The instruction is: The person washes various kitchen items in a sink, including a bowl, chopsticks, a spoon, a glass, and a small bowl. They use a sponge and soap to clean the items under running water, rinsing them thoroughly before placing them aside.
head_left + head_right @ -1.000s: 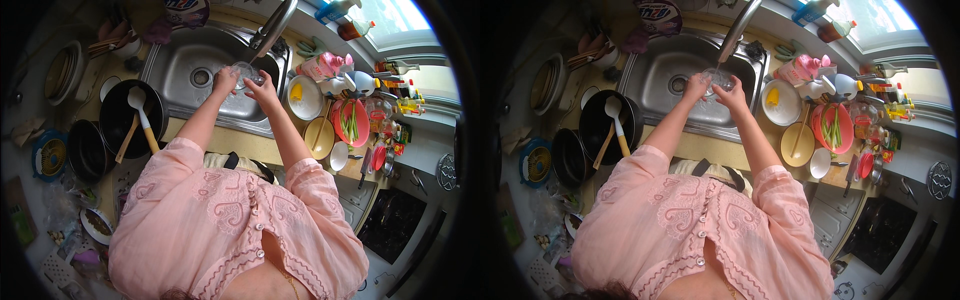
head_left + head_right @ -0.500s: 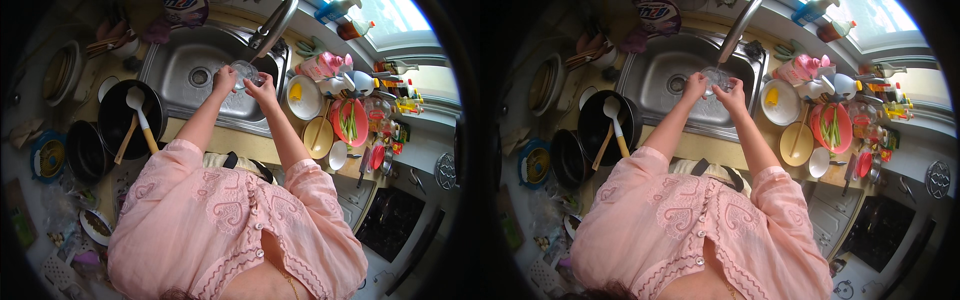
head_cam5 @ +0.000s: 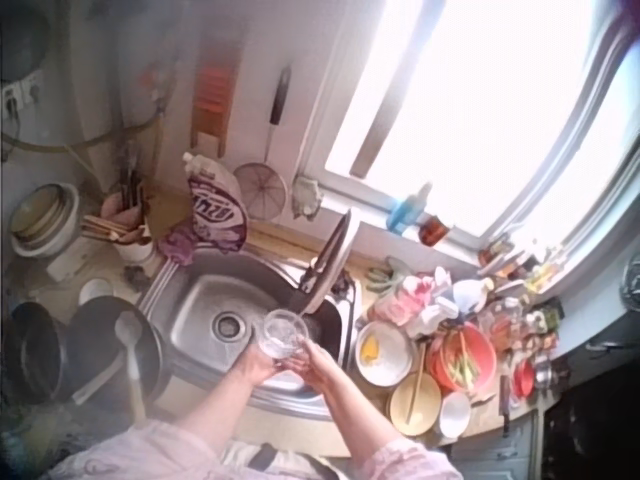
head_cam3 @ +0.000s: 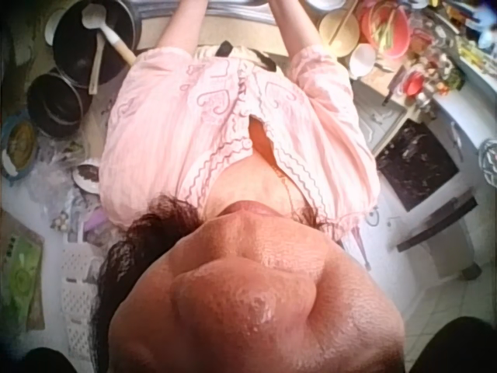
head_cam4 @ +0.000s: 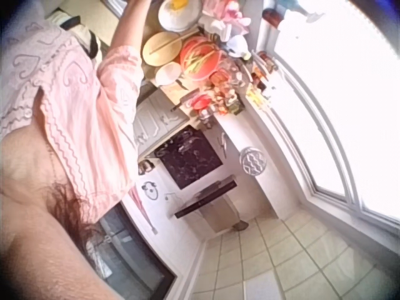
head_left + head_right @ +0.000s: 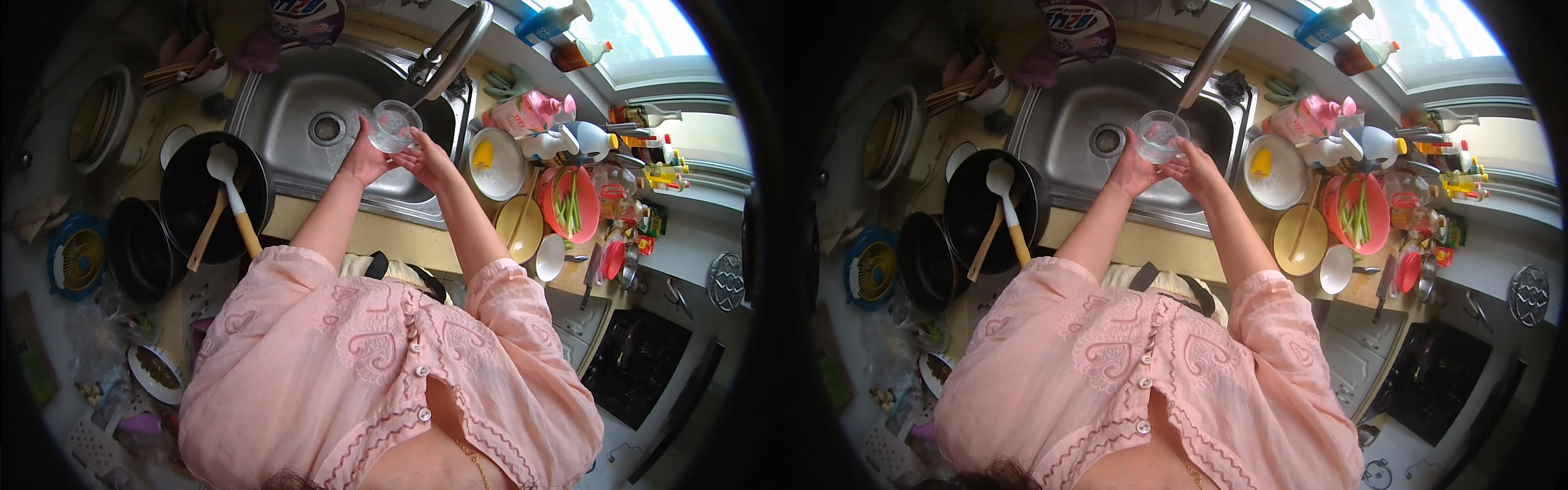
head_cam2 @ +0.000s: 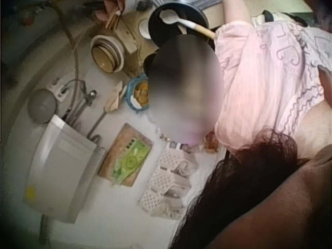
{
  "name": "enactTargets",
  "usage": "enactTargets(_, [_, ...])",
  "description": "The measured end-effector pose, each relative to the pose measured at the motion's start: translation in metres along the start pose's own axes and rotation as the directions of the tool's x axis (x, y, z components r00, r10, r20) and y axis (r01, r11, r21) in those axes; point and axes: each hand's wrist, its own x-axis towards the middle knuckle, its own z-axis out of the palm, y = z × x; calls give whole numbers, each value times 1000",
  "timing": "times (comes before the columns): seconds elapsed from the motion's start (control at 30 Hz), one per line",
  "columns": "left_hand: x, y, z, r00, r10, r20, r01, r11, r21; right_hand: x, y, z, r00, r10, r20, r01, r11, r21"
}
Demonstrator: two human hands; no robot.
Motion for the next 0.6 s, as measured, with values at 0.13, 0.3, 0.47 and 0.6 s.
enactTargets(0.13, [-4, 0, 8, 996, -40, -74, 30, 991, -130, 9, 3, -10, 990, -121, -69, 68, 851, -521])
enactTargets(0.3, [8, 3, -4, 999, 12, -31, -15, 994, -111, 0, -20, 22, 639, -604, 476, 443, -217, -870])
enactTargets(0.47, [14, 0, 2, 985, 34, -171, -53, 993, -107, 1, -11, 51, 910, -262, 322, 314, -71, -947])
enactTargets(0.6, [8, 0, 20, 988, -4, -157, -13, 995, -101, 40, 0, 16, 924, -118, 364, 378, 429, -821])
